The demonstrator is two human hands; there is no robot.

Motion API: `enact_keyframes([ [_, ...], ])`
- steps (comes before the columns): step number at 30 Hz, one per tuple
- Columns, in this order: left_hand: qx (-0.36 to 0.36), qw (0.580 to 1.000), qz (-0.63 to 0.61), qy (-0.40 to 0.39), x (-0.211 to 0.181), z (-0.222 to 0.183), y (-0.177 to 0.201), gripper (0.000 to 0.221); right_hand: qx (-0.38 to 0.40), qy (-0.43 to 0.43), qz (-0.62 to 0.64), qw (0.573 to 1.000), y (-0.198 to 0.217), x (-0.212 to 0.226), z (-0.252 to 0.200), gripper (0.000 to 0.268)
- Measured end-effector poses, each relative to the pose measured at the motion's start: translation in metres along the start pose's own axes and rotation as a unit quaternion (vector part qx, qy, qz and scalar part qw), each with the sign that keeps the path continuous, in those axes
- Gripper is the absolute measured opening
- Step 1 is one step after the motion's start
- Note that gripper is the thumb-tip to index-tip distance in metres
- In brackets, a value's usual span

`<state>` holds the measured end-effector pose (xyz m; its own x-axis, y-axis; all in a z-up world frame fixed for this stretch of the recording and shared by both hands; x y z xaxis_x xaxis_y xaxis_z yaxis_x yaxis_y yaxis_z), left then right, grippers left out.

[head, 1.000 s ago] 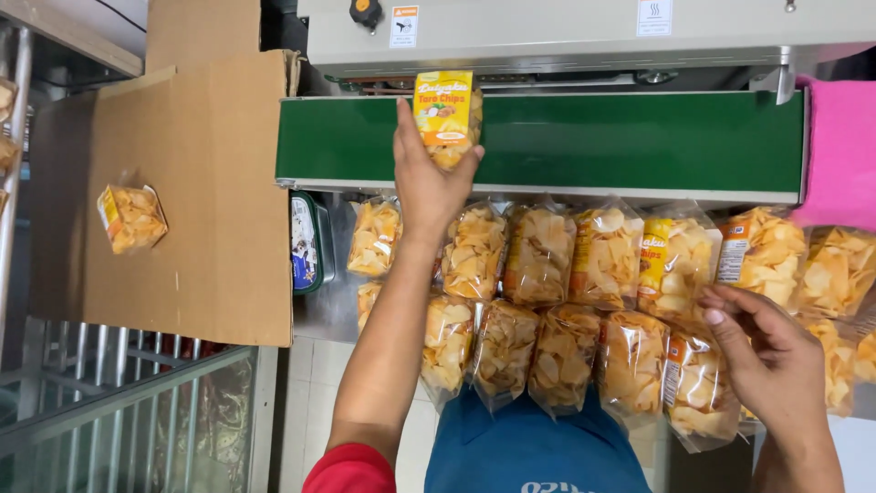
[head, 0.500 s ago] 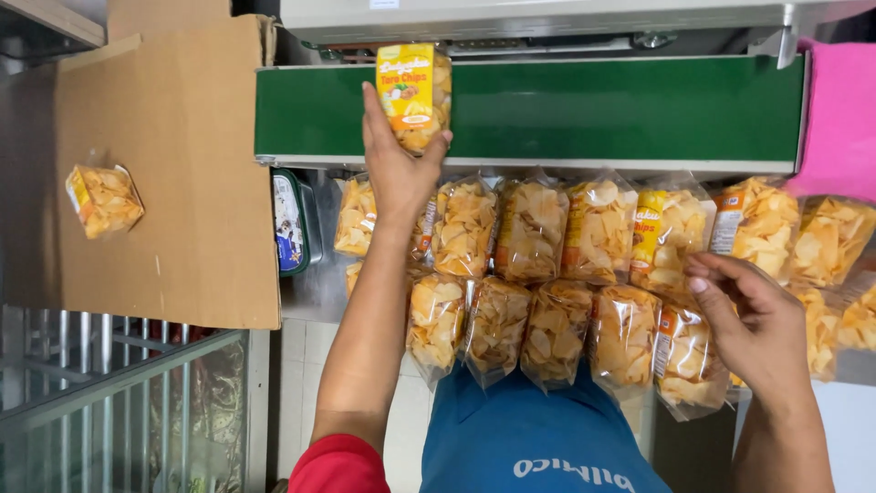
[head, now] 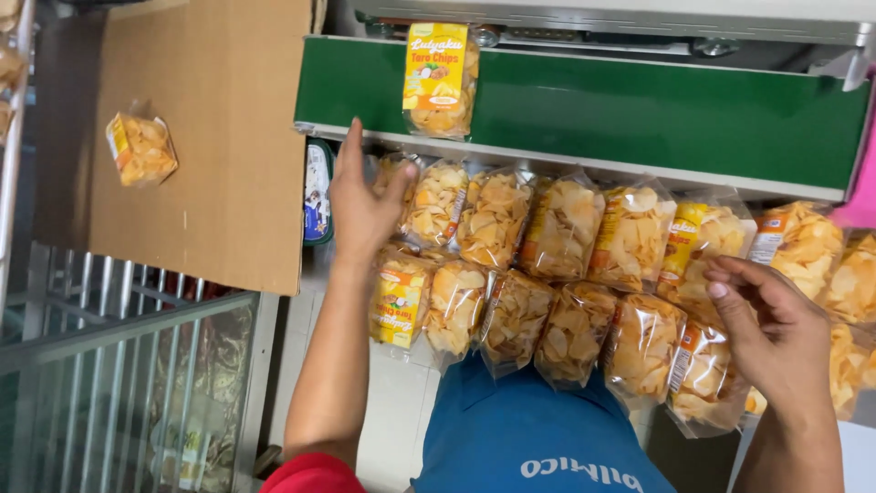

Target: Arranging bags of chips on a conveyor belt and feeding them into a heat sealing machine for packaging.

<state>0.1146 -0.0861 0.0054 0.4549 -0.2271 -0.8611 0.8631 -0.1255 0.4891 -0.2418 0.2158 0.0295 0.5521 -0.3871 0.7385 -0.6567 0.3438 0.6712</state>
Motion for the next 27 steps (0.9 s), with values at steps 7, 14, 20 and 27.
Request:
enact_keyframes([
  [7,0.098,0.99,0.035,0.098,0.0,-0.084,0.054,0.089,0.021,0.049,0.013,0.999,-0.01,0.006,0.01,0.026],
  [14,0.221,0.936,0.019,0.273,0.018,-0.149,0.032,0.133,0.057,0.085,-0.002,0.995,-0.032,0.026,0.023,0.027],
  [20,0.149,0.94,-0.053,0.302,0.048,-0.156,0.044,0.115,0.094,0.111,-0.022,0.989,-0.041,0.045,0.03,0.032],
  [27,0.183,0.915,-0.098,0.347,0.054,-0.152,0.034,0.13,0.096,0.108,-0.034,0.989,-0.046,0.049,0.032,0.031],
])
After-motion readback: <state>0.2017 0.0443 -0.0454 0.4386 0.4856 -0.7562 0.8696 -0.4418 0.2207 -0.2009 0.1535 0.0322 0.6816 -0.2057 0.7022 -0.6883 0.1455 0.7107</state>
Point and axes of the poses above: each hand's wrist, its own z-axis towards the middle knuckle, its own y-axis out of the back of the hand, x = y × z, the point moved 5 cm from there along z, towards the middle knuckle, and after that the axes turned 11 degrees about -z, right-handed, at the moved point
